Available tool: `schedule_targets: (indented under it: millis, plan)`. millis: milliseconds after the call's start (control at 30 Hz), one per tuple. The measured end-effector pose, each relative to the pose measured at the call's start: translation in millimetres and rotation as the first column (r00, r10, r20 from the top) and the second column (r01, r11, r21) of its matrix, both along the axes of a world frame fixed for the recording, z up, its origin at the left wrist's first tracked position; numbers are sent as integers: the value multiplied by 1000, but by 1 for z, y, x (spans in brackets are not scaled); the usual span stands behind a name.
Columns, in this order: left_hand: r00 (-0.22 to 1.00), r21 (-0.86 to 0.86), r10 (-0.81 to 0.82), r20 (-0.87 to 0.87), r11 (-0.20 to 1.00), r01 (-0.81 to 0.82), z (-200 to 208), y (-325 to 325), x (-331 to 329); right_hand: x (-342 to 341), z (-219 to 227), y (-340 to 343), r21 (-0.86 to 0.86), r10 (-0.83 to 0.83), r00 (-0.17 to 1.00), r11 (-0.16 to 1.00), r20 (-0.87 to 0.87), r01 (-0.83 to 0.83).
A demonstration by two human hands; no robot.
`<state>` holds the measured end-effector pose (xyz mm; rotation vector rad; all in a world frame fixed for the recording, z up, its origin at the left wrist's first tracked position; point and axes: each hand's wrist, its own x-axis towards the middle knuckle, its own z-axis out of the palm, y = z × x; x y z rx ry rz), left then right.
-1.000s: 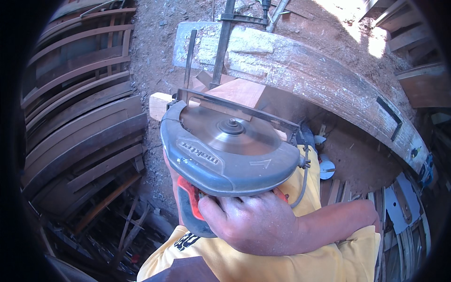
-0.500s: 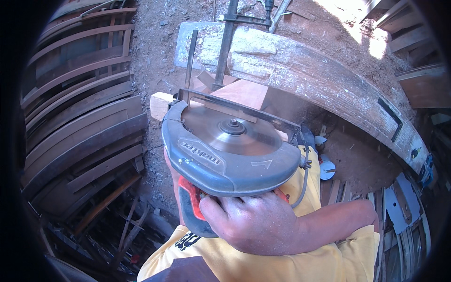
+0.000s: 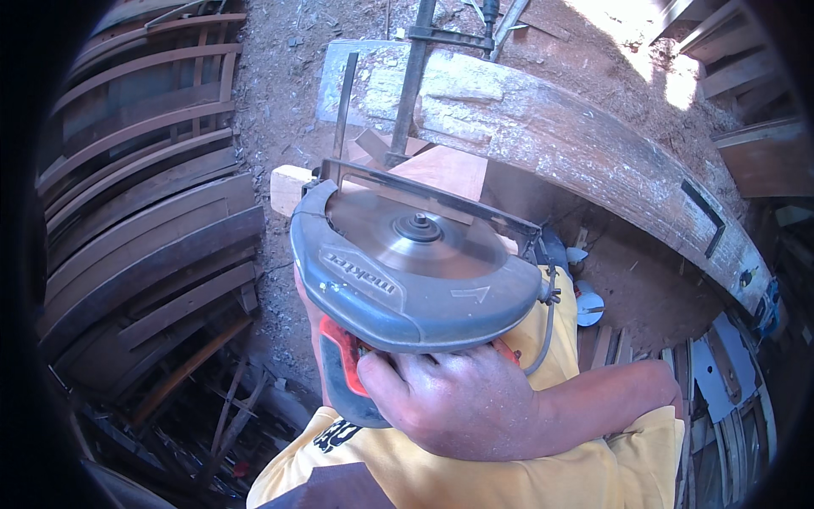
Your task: The person measures a piece of wood and the circular saw blade using a metal ruler, cuts the wood with the circular saw, and clamps the wood to the workbench with a clamp.
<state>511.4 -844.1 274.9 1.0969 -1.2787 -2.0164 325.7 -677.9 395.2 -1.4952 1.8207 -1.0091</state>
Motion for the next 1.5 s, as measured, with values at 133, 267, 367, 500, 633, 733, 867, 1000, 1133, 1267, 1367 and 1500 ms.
schedule_targets:
  millis: [133,267,367,500,633,733,867,1000,1133,1267,1367,1500]
  plan:
    - [1000,-9,-18,5,1000,18,-5,-4,6,1,-1,-2,9,28,1000,1000,-1,-28]
    - [1000,-2,-16,-10,1000,16,-5,-10,10,1,1,-8,18,36,999,999,6,-36]
    - [1000,13,-23,-17,1000,23,-6,-14,13,4,-1,-12,13,33,999,999,2,-33]
    - [1000,12,9,-15,1000,-8,-4,-20,9,7,-3,-20,-6,15,1000,1000,-1,-15]
    - [1000,35,-7,-12,999,7,-6,-30,15,10,1,-30,10,15,1000,1000,14,-15]
    - [998,41,44,-50,998,-42,-5,-37,18,13,4,-38,6,38,999,999,5,-39]
    - [1000,61,-14,-27,998,15,-12,-50,27,12,3,-49,48,74,997,996,11,-74]
    - [996,32,2,-86,999,1,-14,-65,31,22,-1,-62,23,75,997,997,6,-75]
    - [997,24,-69,36,997,68,-39,-106,78,35,1,-85,21,67,995,997,73,-69]
    - [994,0,-22,103,1000,22,-31,-114,102,50,-3,-128,17,125,990,992,64,-126]
    - [990,-60,104,99,993,-99,-14,-105,126,71,-7,-156,-88,131,991,988,-3,-130]
    - [942,-93,311,126,949,-301,-2,-69,183,108,15,-163,-122,275,961,956,36,-268]
